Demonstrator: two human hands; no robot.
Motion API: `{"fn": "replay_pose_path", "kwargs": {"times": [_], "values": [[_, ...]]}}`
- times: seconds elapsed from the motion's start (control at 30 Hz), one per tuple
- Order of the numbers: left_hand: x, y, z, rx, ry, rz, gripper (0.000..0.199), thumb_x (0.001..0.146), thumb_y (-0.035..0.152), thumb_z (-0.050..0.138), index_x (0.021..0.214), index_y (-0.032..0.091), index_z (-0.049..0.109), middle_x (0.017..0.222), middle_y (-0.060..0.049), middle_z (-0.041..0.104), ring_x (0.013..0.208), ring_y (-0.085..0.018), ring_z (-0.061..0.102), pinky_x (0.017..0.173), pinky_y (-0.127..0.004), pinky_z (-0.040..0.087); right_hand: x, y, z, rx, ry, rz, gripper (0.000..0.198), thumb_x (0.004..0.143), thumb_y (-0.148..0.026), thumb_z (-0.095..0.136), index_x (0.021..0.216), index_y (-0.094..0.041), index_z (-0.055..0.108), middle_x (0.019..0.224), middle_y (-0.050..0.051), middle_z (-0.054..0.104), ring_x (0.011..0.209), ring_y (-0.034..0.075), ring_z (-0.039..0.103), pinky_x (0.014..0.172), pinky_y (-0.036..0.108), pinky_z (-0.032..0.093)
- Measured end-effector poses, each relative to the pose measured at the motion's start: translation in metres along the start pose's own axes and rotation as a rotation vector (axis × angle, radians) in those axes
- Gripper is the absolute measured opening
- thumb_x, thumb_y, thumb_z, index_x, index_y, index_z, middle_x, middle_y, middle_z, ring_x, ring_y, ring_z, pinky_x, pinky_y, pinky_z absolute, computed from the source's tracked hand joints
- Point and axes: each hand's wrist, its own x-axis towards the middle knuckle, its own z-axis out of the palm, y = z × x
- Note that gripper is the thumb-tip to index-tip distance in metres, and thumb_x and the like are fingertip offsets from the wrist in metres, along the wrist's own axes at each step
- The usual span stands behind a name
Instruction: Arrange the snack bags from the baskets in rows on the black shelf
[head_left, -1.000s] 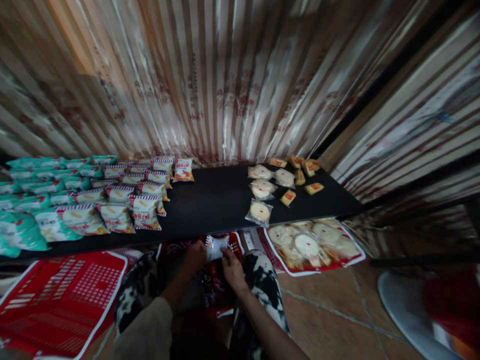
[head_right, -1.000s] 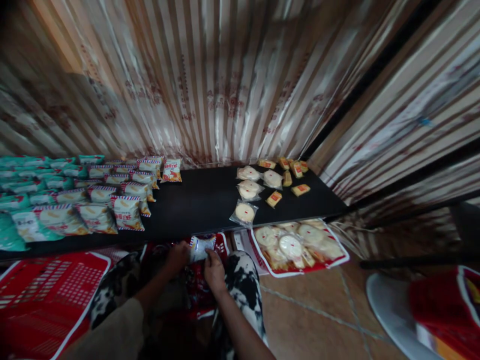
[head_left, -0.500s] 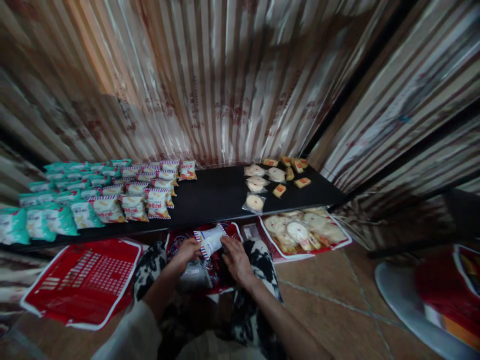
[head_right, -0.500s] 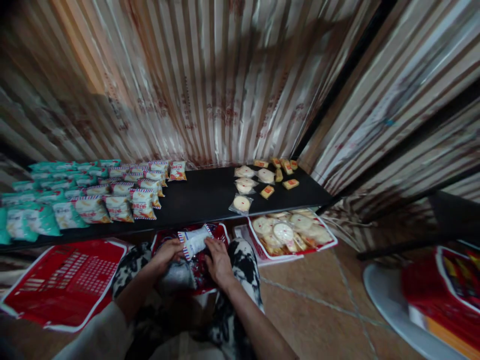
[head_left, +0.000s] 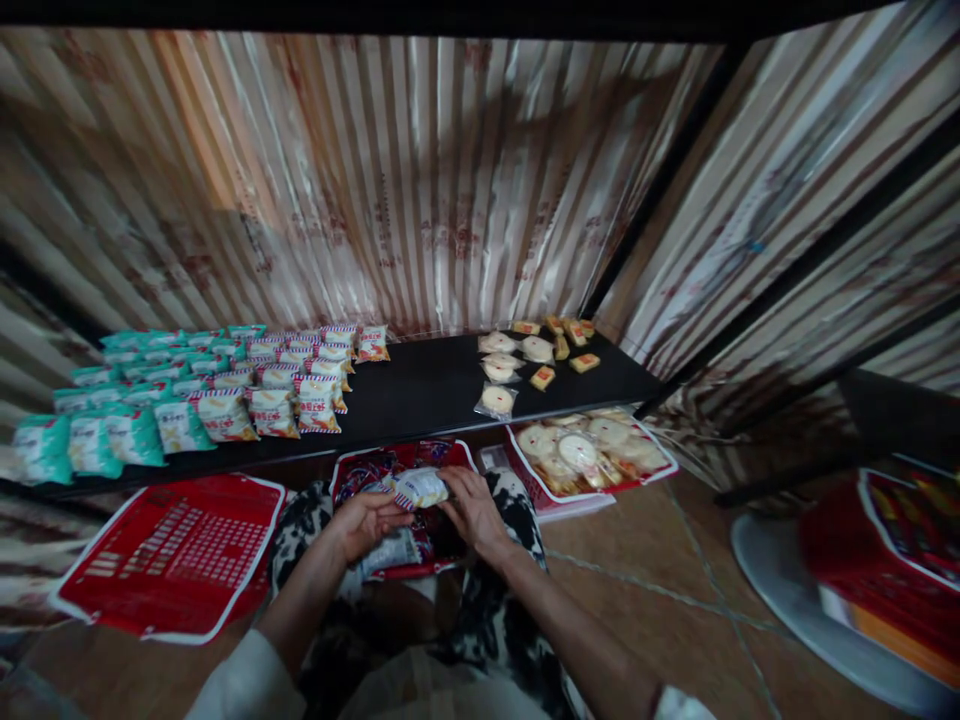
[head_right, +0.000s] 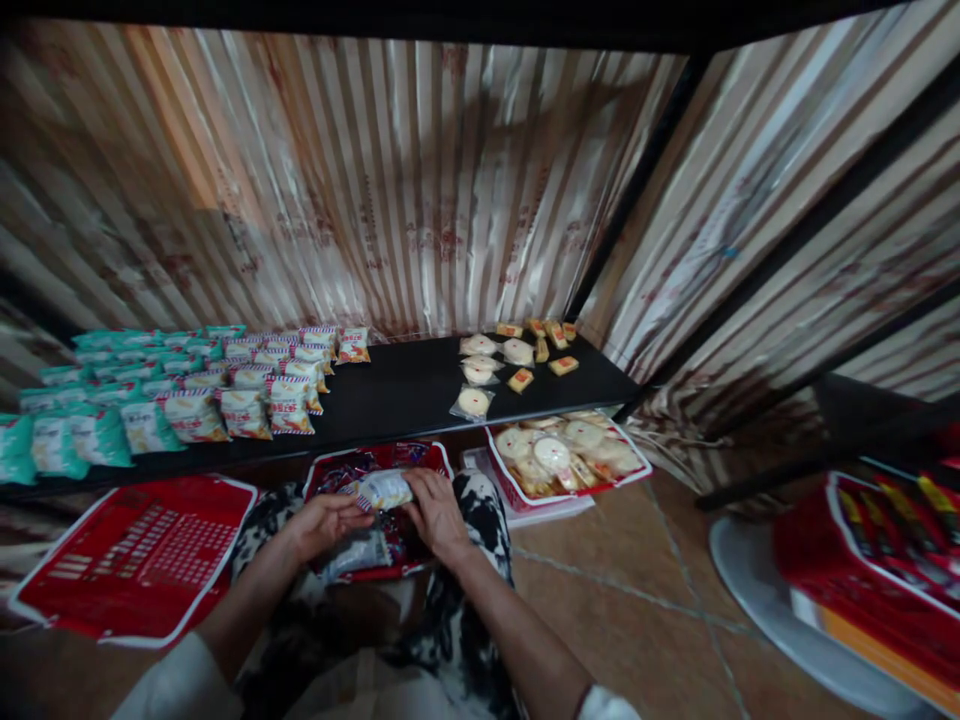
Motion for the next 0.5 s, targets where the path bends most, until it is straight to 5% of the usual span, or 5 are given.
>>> {"fn": "replay_pose_path", "kwargs": {"times": [0.23,0.5], "values": [[-0.001,0.009,0.004,-0.156,0.044,-0.066,0.013,0.082,0.019,0.051,0.086,0.010,0.060,0.073,-0.010,0.071,0.064,-0.017,0.068,0.048,-0.020,0.045,0.003,-0.005,0.000,0.038,-0.045,0.047,0.036,0.086,-0.027,0.050,0.121,-0.021,0.055,0.115,0.010,0.062,0.108,0.025,0.055,0.096,0.044,0.042],[0.008,0.022,0.006,0.109,0.206,0.158,0.014,0.076,0.025,0.063,0.077,0.012,0.057,0.063,-0.005,0.068,0.042,-0.008,0.058,0.035,-0.014,0.025,0.012,-0.003,0.005,0.244,-0.060,0.270,0.042,0.084,-0.038,0.050,0.118,-0.014,0.059,0.113,0.013,0.065,0.105,0.025,0.059,0.092,0.037,0.045]]}}
